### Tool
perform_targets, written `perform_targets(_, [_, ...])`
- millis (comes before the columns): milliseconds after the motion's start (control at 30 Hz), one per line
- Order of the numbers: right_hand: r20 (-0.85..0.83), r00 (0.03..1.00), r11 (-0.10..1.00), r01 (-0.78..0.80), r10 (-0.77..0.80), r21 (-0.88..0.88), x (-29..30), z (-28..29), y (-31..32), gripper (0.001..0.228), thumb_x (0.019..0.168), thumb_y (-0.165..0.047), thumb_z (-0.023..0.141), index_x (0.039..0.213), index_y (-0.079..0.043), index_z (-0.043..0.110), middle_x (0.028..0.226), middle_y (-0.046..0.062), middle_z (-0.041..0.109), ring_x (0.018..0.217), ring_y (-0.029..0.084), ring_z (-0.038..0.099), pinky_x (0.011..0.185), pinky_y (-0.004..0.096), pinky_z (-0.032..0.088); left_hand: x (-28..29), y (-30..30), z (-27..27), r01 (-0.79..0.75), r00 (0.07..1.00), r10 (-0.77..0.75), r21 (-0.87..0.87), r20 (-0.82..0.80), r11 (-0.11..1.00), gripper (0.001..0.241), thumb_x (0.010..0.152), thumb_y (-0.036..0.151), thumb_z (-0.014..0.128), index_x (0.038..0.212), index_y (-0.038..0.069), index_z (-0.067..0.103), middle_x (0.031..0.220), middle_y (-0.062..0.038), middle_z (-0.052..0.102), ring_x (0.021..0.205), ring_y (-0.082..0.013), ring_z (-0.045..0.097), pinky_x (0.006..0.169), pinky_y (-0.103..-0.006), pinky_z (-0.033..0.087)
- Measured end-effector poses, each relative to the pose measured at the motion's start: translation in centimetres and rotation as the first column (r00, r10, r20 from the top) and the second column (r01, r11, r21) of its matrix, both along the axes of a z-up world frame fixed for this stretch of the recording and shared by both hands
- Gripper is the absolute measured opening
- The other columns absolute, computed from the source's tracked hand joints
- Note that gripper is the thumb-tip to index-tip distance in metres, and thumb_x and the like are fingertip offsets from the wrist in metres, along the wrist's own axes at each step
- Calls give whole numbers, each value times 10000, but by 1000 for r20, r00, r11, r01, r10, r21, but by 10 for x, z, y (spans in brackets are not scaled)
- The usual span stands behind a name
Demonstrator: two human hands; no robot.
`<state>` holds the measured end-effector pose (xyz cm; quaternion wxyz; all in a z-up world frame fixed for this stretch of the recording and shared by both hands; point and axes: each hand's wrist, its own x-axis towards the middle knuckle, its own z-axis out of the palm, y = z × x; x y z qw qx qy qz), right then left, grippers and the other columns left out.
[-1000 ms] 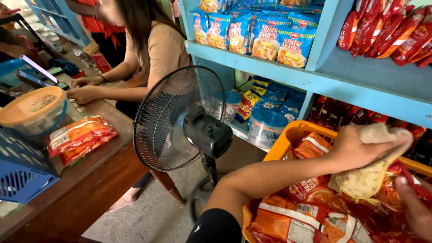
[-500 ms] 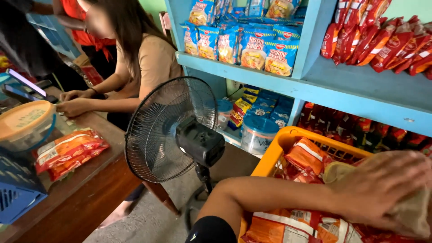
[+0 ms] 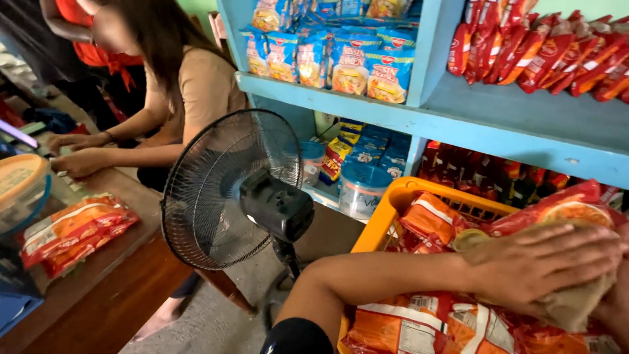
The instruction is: Wiping down individual instant noodle packages with a cloth and organizing them on store shelves.
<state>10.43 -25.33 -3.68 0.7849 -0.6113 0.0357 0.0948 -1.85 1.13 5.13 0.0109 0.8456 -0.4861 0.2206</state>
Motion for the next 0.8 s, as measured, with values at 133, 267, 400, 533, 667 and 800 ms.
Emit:
perform_targets(133, [-24, 1000, 996, 12, -10, 88, -55, 27, 70, 675, 1081, -662, 243, 1527, -190, 426, 1431, 46, 548, 1238, 194, 585, 968, 437, 483, -7, 10, 36, -204, 978, 210, 270, 4, 941, 1095, 887, 827, 483, 1612, 92, 115, 1734, -125, 94, 1648, -289, 77, 1393, -456, 57])
perform_targets(267, [584, 787, 716, 289, 201, -635, -54, 0, 54, 441, 1145, -273, 356, 1481, -1, 437, 1350, 222, 585, 1163, 308, 617, 919, 414, 554, 53, 4, -42, -49, 996, 63, -207, 64, 977, 1153, 876, 895, 351, 1665, 119, 26, 1731, -110, 49, 1631, -271, 60, 1377, -459, 86])
perform_targets(400, [509, 840, 442, 392, 186, -807, -22, -52, 10, 860, 866, 31, 771, 1627, -38, 376, 1066, 203, 713, 900, 323, 736, 721, 432, 600, 66, 7, -56, 125, 992, -92, -602, 85, 788, 1150, 880, 856, 310, 1713, 147, -44, 1738, -107, 21, 1612, -276, 55, 1379, -485, 121])
perform_targets(533, [480, 876, 703, 312, 47, -639, -8, -59, 10, 657, 949, -139, 695, 1544, -48, 432, 1081, 165, 701, 909, 289, 720, 758, 407, 593, 70, 3, -66, 121, 993, -86, -600, 87, 791, 1170, 884, 851, 289, 1726, 107, -39, 1752, -158, 29, 1632, -319, 52, 1381, -516, 136])
perform_targets(667, [366, 926, 927, 215, -93, -307, 0, -64, 15, 489, 1056, -354, 594, 1438, -62, 504, 1100, 116, 685, 920, 247, 698, 806, 375, 582, 22, 5, -7, -63, 995, 76, -166, 72, 984, 1133, 940, 867, 295, 1692, 51, 67, 1749, -198, 75, 1625, -342, 49, 1385, -500, 112])
perform_targets(800, [262, 951, 982, 184, -164, -52, 10, -68, 9, 488, 1127, -496, 523, 1367, -72, 552, 1113, 84, 674, 928, 219, 684, 839, 354, 574, -1, 3, 11, -247, 968, 223, 295, 113, 923, 1108, 956, 857, 376, 1655, 28, 146, 1744, -216, 108, 1643, -353, 68, 1388, -474, 93])
